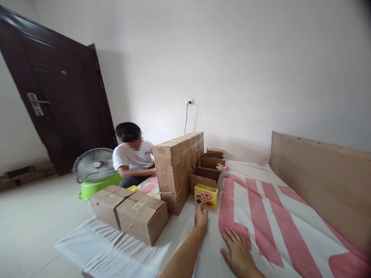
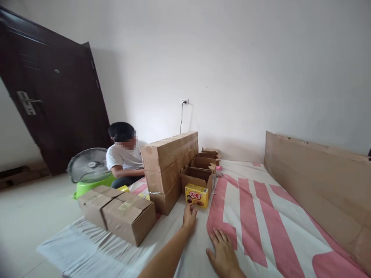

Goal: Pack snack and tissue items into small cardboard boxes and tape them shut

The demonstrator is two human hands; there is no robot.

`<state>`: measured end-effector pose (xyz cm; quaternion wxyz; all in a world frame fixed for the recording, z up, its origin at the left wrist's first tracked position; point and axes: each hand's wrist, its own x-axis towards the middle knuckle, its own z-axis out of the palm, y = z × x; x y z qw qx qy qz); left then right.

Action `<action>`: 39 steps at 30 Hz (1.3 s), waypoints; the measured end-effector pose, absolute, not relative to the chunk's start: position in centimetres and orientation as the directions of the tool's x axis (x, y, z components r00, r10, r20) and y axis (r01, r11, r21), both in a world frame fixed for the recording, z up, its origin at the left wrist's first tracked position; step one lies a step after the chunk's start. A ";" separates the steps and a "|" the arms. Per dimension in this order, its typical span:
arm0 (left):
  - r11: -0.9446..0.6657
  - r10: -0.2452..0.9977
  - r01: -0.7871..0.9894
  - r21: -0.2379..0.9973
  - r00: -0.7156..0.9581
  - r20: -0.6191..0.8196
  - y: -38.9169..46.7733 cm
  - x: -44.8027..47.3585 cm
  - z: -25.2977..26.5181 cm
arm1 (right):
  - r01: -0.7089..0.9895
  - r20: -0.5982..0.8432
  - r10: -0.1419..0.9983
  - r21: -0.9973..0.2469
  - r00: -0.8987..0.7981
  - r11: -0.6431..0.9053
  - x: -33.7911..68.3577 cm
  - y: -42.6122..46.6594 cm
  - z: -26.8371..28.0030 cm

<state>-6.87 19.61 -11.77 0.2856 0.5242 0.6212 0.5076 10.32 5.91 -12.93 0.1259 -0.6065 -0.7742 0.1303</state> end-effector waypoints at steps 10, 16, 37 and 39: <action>-0.336 0.927 0.539 0.772 0.044 0.373 7.9 -14.6 -6.5 | 0.934 0.131 0.956 -0.213 -0.262 0.286 10.9 6.8 -15.0; -0.052 0.815 0.734 0.677 -0.361 0.454 11.2 -32.0 4.5 | 0.929 0.203 0.943 -0.209 -0.264 0.305 11.3 7.3 -16.5; 0.114 0.910 0.868 0.482 -0.286 0.300 7.4 -32.9 -1.6 | 0.934 0.173 0.956 -0.233 -0.235 0.272 11.1 6.5 -15.7; 0.059 0.914 0.860 0.508 -0.252 0.320 4.9 -31.3 -3.4 | 0.935 0.182 0.958 -0.243 -0.220 0.260 11.1 6.6 -16.0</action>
